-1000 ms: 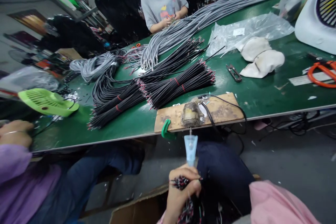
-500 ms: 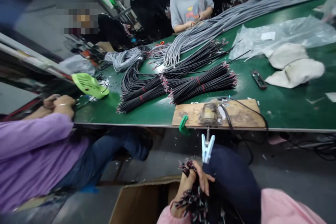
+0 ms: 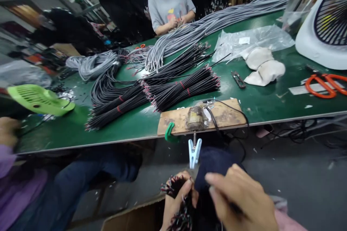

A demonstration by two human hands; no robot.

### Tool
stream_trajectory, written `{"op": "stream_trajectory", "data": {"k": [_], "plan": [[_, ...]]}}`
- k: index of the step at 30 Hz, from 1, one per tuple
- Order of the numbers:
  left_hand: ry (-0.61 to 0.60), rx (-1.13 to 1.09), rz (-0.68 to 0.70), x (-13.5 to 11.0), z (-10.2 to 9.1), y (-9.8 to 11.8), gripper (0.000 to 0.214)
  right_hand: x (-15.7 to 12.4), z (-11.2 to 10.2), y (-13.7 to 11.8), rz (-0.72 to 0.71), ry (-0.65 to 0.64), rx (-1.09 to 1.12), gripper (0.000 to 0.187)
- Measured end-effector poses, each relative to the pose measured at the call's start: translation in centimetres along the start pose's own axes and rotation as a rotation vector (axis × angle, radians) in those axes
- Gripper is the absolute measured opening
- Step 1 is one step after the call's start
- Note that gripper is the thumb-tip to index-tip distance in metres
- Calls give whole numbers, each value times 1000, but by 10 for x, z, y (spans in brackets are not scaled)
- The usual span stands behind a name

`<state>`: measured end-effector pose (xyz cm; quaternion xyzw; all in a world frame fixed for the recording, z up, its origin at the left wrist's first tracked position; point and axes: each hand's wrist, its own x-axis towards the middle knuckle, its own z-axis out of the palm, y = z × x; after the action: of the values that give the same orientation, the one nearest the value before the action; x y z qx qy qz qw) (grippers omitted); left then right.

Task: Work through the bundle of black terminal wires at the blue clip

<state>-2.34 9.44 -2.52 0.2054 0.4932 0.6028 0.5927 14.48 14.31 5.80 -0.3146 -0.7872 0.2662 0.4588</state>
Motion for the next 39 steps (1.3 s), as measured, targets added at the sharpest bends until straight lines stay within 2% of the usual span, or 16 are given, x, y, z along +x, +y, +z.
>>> {"op": "stream_trajectory", "data": {"k": [2, 5, 8, 12, 14, 17, 21, 27, 30, 35, 39], "plan": [[-16, -1, 27, -4, 5, 3, 31, -7, 10, 23, 159, 93, -4, 23], [-16, 3, -25, -8, 9, 5, 31, -14, 24, 38, 268, -20, 117, 12], [-10, 32, -37, -10, 10, 5, 29, -13, 31, 38, 274, -108, 217, 14], [-40, 132, 117, -10, 10, 3, 26, -7, 31, 38, 254, -176, 280, 18], [-46, 121, 103, -10, 9, 3, 21, -6, 29, 40, 256, -241, 322, 18], [-66, 78, 12, -11, 8, 3, 23, -5, 27, 43, 267, -301, 368, 16], [-47, -14, -107, -12, 10, 2, 31, -4, 30, 43, 296, -294, 399, 17], [18, -133, -96, -11, 14, -4, 28, -4, 41, 48, 425, -277, 567, 34], [7, -184, -108, -10, 15, -3, 29, -6, 43, 52, 449, -247, 561, 33], [-6, -197, -102, -8, 10, -3, 25, -5, 41, 55, 371, -210, 553, 22], [-60, -149, -159, -5, 0, -8, 27, -2, 40, 54, 309, -191, 566, 18]]}}
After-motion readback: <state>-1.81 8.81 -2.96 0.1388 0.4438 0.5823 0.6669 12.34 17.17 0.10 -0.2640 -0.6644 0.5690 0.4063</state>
